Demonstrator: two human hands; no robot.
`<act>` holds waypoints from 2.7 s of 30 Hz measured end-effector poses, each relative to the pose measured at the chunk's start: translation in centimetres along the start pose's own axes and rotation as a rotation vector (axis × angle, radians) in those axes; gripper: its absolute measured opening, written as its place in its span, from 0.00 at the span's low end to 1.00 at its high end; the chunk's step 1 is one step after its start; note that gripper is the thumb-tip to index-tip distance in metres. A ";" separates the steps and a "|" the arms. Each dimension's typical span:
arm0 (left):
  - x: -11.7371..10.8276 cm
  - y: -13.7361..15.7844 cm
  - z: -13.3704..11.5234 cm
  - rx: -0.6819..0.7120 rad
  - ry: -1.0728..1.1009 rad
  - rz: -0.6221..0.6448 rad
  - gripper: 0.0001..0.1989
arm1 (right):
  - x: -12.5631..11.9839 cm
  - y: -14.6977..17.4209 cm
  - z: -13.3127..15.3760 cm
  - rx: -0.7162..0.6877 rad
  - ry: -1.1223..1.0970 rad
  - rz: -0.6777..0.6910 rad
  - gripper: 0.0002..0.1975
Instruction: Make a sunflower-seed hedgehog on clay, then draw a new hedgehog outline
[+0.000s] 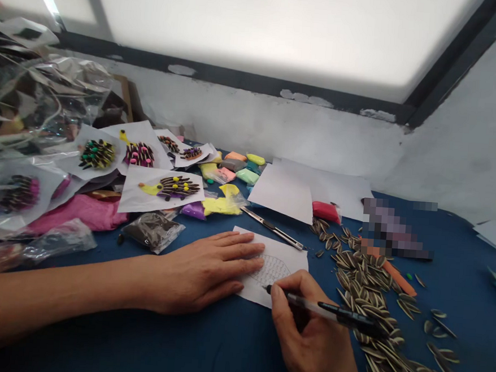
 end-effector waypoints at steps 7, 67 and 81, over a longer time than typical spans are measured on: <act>0.1 0.1 0.1 0.008 0.013 -0.017 0.20 | 0.1 0.0 0.1 -0.079 0.020 -0.001 0.11; 0.1 0.0 0.1 0.015 -0.035 -0.017 0.21 | 0.1 0.2 0.1 -0.038 0.024 -0.012 0.11; 0.1 0.0 0.0 0.013 -0.030 -0.017 0.20 | 0.1 0.2 0.7 0.002 -0.045 0.002 0.10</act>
Point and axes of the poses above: each hand's wrist, its own y-axis away from the middle knuckle, its own x-axis out of the palm, z = x × y, the point moved 7 cm from there along -y, towards the middle knuckle, and after that the axes turned 15 degrees about y, right-handed, at the moved point
